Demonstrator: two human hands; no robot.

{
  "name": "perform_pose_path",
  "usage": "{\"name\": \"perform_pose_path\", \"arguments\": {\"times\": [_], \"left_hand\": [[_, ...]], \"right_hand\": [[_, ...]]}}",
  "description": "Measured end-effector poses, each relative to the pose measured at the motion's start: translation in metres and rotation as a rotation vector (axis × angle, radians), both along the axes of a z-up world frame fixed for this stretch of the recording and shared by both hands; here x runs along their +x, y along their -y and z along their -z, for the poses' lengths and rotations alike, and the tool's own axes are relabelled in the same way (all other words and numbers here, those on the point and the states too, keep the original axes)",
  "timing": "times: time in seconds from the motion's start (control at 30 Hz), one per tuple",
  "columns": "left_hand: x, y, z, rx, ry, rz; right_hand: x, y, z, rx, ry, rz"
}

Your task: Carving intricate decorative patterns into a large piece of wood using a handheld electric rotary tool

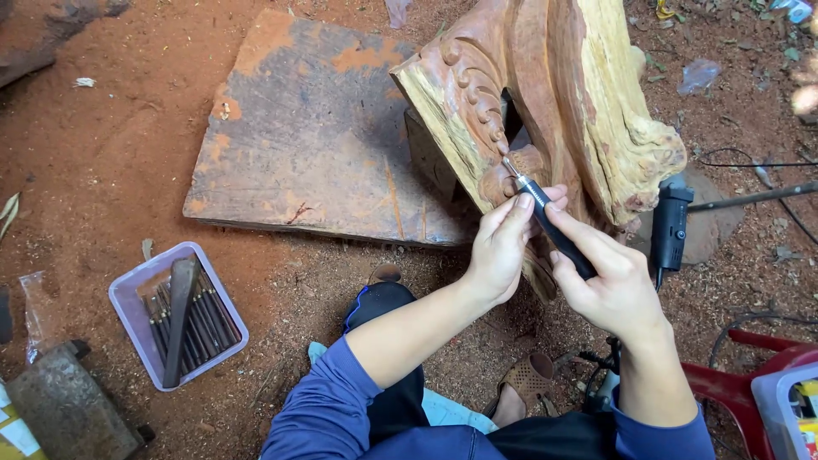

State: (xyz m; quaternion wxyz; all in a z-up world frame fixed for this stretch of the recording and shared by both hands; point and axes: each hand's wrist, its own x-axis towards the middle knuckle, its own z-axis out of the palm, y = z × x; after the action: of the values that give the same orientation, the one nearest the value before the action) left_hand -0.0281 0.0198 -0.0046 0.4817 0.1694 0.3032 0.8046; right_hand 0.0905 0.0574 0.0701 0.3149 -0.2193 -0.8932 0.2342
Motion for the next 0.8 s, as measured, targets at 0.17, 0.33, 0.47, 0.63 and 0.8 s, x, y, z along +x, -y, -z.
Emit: {"name": "perform_pose_path", "arguments": {"times": [0.17, 0.33, 0.47, 0.63, 0.8], "left_hand": [[-0.003, 0.001, -0.004, -0.02, 0.013, 0.01], [-0.005, 0.001, -0.005, -0.036, 0.014, 0.023], [-0.006, 0.003, -0.008, -0.055, 0.009, 0.027], [-0.007, 0.003, -0.007, -0.048, 0.02, 0.031], [-0.013, 0.012, -0.023, -0.001, -0.001, 0.014]], "right_hand": [[-0.004, -0.001, 0.001, -0.004, -0.008, -0.018], [-0.003, -0.003, 0.003, 0.0, -0.025, -0.008], [-0.003, -0.003, 0.007, -0.006, -0.043, -0.003], [-0.006, 0.0, 0.003, -0.022, -0.052, -0.006], [-0.006, 0.011, 0.011, -0.003, -0.092, 0.034]]}}
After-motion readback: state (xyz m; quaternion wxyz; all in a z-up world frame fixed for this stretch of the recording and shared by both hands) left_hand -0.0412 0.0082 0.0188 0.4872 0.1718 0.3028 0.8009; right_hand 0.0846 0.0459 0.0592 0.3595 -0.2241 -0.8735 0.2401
